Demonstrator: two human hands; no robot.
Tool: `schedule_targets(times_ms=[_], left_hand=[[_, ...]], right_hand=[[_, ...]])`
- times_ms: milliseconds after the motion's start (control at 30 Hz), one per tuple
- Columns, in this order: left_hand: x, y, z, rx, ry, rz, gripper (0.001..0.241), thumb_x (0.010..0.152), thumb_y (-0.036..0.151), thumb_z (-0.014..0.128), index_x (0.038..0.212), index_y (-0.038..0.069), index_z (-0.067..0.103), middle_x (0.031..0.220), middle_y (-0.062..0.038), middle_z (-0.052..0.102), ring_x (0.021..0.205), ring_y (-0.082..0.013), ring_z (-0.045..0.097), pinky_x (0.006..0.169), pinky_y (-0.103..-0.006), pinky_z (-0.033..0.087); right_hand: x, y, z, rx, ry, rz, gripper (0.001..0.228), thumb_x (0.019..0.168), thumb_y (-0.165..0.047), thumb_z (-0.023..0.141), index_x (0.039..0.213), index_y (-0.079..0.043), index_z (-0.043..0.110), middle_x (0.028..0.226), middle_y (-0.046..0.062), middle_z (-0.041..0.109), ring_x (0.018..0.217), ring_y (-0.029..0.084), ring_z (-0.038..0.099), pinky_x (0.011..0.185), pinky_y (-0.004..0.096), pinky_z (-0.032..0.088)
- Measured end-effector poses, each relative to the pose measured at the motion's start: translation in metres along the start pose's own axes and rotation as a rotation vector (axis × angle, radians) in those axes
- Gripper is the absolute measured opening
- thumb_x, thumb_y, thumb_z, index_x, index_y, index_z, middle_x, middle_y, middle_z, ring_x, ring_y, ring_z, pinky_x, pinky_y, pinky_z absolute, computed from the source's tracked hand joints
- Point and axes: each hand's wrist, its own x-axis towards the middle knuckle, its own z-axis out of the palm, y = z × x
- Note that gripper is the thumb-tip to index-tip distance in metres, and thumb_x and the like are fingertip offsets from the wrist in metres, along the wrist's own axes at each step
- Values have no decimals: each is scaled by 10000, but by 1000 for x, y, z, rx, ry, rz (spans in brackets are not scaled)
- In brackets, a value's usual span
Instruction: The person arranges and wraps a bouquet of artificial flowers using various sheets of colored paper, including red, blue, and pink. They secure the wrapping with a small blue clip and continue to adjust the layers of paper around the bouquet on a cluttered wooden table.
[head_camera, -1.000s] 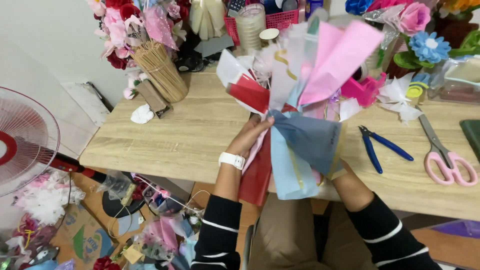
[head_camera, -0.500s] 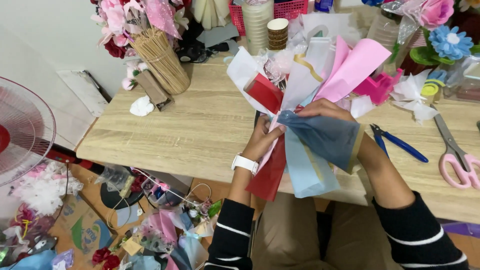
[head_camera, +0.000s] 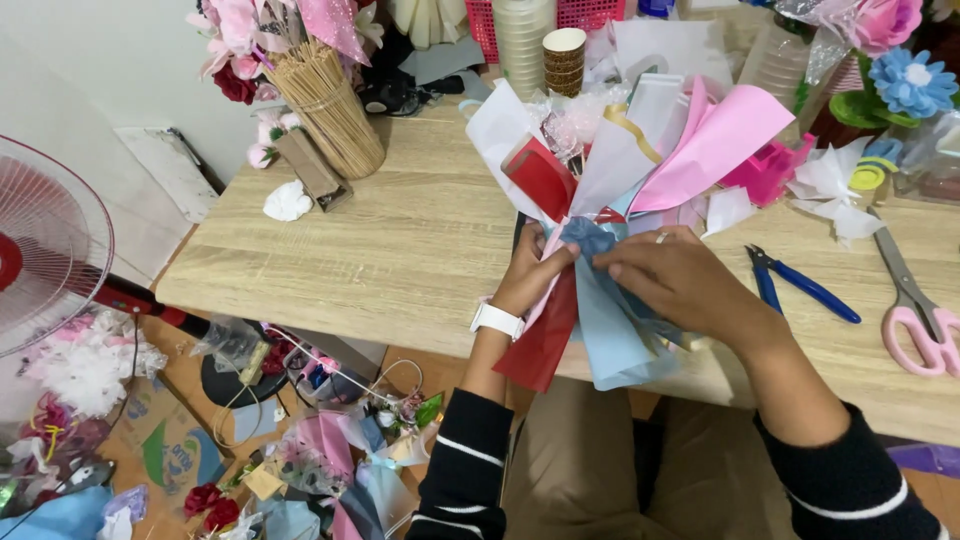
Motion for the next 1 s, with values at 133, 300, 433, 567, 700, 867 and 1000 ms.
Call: schedule_targets(times_ms=[133,300,433,567,700,867,1000], left_hand=[[0,-6,-2,-4,-15,12,600,885,169,794,1282,-41,397,964,-107,582,896,-178,641,826,-317,558],[-3,2,2,18,-5,6,627,887,210,805,1293,-37,395,956,-111,607,899,-172,649,825,-331,558],[-3,11,2,114,-9,-27,672,873,258,829,1308,-41,415,963,-121,642,899,-169,644,823,-356,560],[2,0,-4,140,-7,-27,667,845,231,854,1287,-47,439,931,-144,666,870,-196,676,803,-355,571],[9,-14,-11,136,-8,-15,648,844,221,856,1280,-36,452,921,-148,671,867,-197,684,805,-344,576],[2,3,3,139,-6,-16,645,854,223,839,1283,-47,441,923,-136,653,873,-200,670,817,-340,560],[1,4,3,141,-4,-24,648,856,202,827,1297,-62,432,945,-148,649,894,-206,667,835,-339,554]], right_hand=[[25,42,34,-21,204,51,148,1018,-312,601,1063,-195,681,806,48,761,911,308,734,840,455,531],[29,59,70,-257,342,84,61,997,-305,640,1003,-252,670,941,-62,571,920,187,663,790,329,543],[21,53,68,-295,360,1,68,972,-210,663,975,-148,689,974,37,575,968,295,644,808,405,538],[22,61,64,-362,355,-59,61,961,-234,663,946,-183,695,928,-4,574,962,249,640,856,389,507],[43,67,73,-447,494,-137,43,954,-222,690,945,-204,652,846,-30,559,892,212,639,810,354,516],[50,57,71,-403,457,-151,57,929,-139,721,911,-141,667,824,-2,558,817,207,642,751,328,537],[52,52,68,-449,429,-135,120,890,-134,775,950,-117,672,824,2,571,810,196,660,737,320,554]])
